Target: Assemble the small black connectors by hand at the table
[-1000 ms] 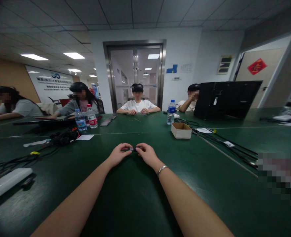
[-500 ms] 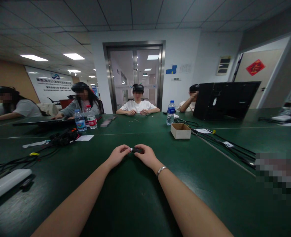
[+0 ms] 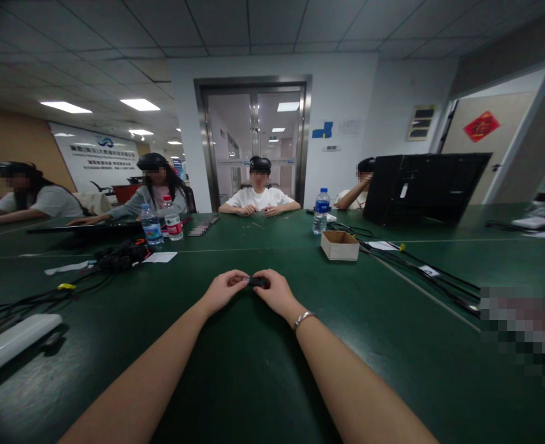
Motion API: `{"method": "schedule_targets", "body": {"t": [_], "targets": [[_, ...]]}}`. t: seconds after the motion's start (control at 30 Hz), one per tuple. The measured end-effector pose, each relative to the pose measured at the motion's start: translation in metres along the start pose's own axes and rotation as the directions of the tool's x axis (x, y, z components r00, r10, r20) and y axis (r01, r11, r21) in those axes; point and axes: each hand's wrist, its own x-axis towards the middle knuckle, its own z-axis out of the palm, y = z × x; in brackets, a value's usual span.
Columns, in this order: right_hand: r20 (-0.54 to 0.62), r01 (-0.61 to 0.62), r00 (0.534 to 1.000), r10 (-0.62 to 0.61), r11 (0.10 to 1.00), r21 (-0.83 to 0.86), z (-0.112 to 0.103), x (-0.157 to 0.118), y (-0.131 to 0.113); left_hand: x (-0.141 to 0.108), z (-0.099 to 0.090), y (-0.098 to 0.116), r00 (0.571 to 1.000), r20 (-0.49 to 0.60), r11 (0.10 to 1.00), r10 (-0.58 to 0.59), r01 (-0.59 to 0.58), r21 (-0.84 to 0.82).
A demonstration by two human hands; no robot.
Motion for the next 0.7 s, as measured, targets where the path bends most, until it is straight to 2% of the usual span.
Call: {"method": "schedule_targets", "body": {"t": [0.2, 0.37, 0.43, 0.57, 0.7], "targets": [[-0.004, 0.002, 1.000, -0.002, 1.000, 0.007, -0.002, -0.001, -0.006, -0.004, -0.001, 0.009, 0.998, -0.039, 0.973, -0.044, 0.052, 0.225], [-0.016, -0.039, 0.999, 0.039, 0.999, 0.011, -0.004, -0.001, -0.009, -0.003, 0.000, 0.003, 0.999, -0.026, 1.000, 0.021, -0.021, 0.018], [-0.020, -0.043, 0.999, 0.044, 0.999, 0.016, -0.004, -0.002, -0.010, -0.003, 0.000, 0.003, 0.999, -0.018, 1.000, 0.030, -0.030, 0.005], [-0.009, -0.048, 0.999, 0.049, 0.999, 0.016, -0.005, -0.003, -0.013, -0.005, -0.002, 0.010, 0.999, -0.034, 0.992, -0.024, 0.028, 0.126], [-0.013, -0.039, 0.999, 0.039, 0.999, 0.010, -0.005, -0.003, -0.015, -0.005, -0.003, 0.012, 0.998, -0.066, 0.955, -0.016, 0.034, 0.296]]}}
